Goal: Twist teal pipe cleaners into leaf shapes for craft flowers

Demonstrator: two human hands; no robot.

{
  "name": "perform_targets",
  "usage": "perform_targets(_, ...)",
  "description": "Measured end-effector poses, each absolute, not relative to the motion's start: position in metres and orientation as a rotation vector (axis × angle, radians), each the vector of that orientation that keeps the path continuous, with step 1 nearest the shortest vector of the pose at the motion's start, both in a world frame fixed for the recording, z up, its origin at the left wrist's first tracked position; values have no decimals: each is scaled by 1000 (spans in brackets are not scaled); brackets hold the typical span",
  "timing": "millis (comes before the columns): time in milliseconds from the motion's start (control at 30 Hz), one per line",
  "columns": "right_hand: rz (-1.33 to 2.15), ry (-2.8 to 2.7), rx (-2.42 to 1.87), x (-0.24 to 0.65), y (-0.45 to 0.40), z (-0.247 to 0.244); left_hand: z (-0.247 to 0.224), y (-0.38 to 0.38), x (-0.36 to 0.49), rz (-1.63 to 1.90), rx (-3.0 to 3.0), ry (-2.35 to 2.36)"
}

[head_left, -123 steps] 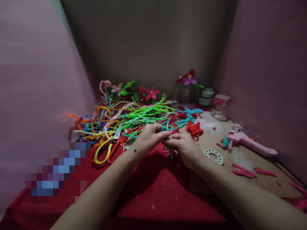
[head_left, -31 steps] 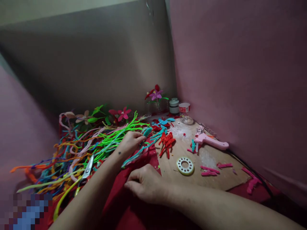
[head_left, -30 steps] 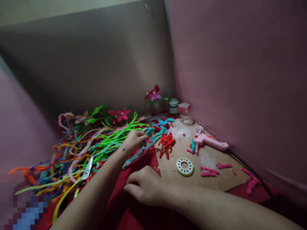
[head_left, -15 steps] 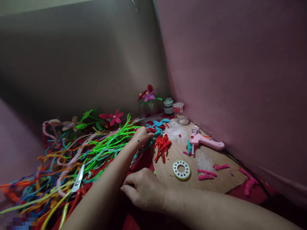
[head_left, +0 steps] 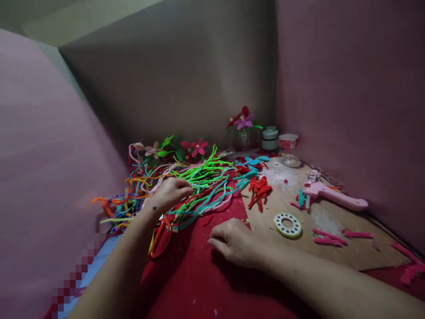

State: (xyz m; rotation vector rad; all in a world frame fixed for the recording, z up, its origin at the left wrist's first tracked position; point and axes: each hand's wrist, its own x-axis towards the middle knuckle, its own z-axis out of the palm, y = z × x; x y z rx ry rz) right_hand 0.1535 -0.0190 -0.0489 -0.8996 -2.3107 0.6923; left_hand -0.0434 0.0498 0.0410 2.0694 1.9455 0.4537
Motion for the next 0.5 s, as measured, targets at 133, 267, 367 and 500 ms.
perform_targets(133,723,-2277,-927,154,-20,-47,6,38,-39,262,2149,1906)
perform_targets(267,734,-2241,-960,155,-20,-46,-14,36,-30,303,2168,1958)
perform_targets(367,775,-2182,-968,155,-18,-49,-12,36,-31,376,2166,1977)
perform_targets(500,870,-2030,-966,153,-11,-54,-2,32,-38,495,2085,1982)
